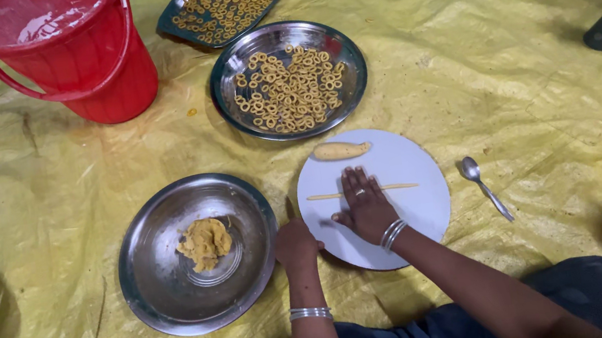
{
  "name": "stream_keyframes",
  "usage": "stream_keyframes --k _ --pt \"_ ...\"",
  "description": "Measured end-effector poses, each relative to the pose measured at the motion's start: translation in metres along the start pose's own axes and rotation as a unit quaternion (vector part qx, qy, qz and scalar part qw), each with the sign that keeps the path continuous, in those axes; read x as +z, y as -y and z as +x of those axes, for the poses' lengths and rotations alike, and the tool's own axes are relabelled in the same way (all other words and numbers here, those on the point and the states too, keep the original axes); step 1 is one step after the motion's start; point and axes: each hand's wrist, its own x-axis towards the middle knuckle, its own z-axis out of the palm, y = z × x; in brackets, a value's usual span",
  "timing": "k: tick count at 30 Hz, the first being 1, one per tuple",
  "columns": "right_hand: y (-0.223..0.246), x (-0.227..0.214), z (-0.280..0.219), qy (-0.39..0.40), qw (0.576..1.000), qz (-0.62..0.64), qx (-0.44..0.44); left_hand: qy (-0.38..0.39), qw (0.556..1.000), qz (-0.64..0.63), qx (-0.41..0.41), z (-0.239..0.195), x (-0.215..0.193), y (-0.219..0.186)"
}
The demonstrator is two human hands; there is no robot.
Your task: The person rolls small portions of dough into thin strips on a white board, then joins the ends to form ring shapes. The finished rings are placed into a metal tray. The person repeats this process with multiple pieces of dough.
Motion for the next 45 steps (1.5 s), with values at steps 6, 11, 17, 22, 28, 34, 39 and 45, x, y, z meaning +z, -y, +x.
stream_keyframes --k 6,11,17,22,28,34,39,45 --pt "0.029 -0.024 -0.06 0.148 0.988 -0.021 0.039 0.029 0.998 -0.013 -0.048 -0.008 -0.013 -0.002" --pt "0.032 -0.006 -0.07 0.06 0.998 0.013 -0.008 0.052 0.995 -0.004 -0.083 -0.013 -0.017 -0.006" --pt "0.008 0.01 0.007 0.016 1.0 0.016 -0.021 0.047 0.997 0.024 -0.062 -0.012 -0.015 -0.002" --pt "0.02 -0.011 -0.024 0.07 0.997 0.01 -0.023 0.026 0.998 0.01 -0.063 -0.009 -0.012 0.0" --pt "0.039 -0.021 -0.069 0.089 0.99 0.049 -0.093 0.032 0.997 0.028 -0.063 -0.006 -0.006 0.002" --pt "0.022 -0.011 0.006 0.098 0.992 0.031 -0.071 0.024 0.997 0.018 -0.069 -0.005 -0.005 0.003" --pt "0.029 -0.021 -0.008 0.114 0.99 0.06 -0.06 0.029 0.998 0.022 -0.053 -0.006 -0.008 0.003" --pt "0.044 -0.035 -0.059 0.12 0.979 0.131 -0.1 0.021 0.999 0.019 -0.041 -0.005 -0.001 0.007"
